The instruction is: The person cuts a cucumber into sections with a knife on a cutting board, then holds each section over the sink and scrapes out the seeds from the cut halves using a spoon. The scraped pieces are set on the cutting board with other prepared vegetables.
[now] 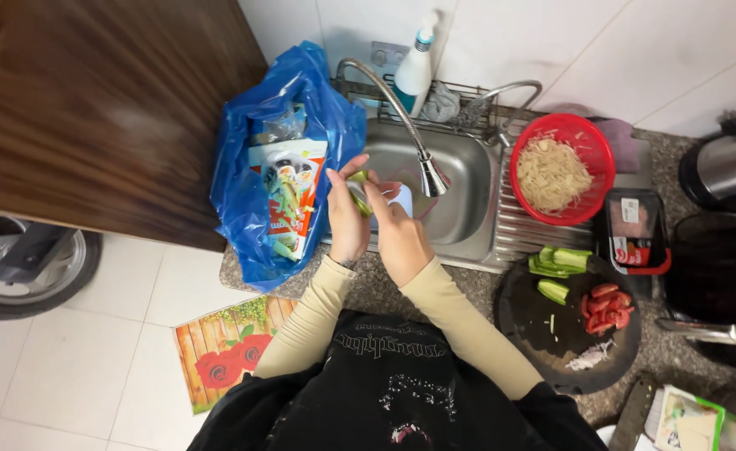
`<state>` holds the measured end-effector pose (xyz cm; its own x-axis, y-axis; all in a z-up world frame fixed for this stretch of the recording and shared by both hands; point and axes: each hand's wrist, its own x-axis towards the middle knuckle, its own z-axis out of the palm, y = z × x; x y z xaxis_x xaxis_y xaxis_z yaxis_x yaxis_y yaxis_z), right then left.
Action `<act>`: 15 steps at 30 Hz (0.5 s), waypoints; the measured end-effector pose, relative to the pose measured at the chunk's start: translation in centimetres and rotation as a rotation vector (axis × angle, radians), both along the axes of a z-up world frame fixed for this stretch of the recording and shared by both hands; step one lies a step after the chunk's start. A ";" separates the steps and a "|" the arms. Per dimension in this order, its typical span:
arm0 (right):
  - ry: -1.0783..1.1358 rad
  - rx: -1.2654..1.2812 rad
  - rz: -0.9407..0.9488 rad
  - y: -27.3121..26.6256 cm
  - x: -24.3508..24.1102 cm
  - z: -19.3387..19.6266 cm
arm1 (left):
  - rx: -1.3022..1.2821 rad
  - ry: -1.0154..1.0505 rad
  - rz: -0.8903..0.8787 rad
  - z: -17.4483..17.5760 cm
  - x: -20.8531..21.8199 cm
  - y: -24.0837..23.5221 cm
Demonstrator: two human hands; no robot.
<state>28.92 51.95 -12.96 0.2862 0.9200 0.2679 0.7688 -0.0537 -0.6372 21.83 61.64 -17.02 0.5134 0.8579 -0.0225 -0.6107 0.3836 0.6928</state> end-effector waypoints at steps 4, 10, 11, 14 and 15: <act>-0.002 0.008 0.075 0.6 -1.2 0.3 | -0.109 -0.033 0.012 1.0 -1.9 0.3; 0.047 0.132 0.173 0.3 -2.9 1.4 | -0.098 -0.087 0.137 0.9 -5.2 2.9; 0.032 0.152 0.209 0.3 -2.9 1.8 | -0.069 -0.047 0.150 1.3 -5.9 3.4; 0.087 0.106 0.208 0.6 -3.1 3.5 | -0.009 -0.051 0.120 2.2 -7.1 3.6; 0.149 0.037 0.171 0.8 -3.0 4.1 | 0.022 -0.100 0.076 2.4 -7.3 3.5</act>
<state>25.90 52.78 -8.85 0.1658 0.9489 0.2686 0.6616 0.0949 -0.7438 14.52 65.18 -14.63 0.4451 0.8943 0.0448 -0.7043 0.3188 0.6343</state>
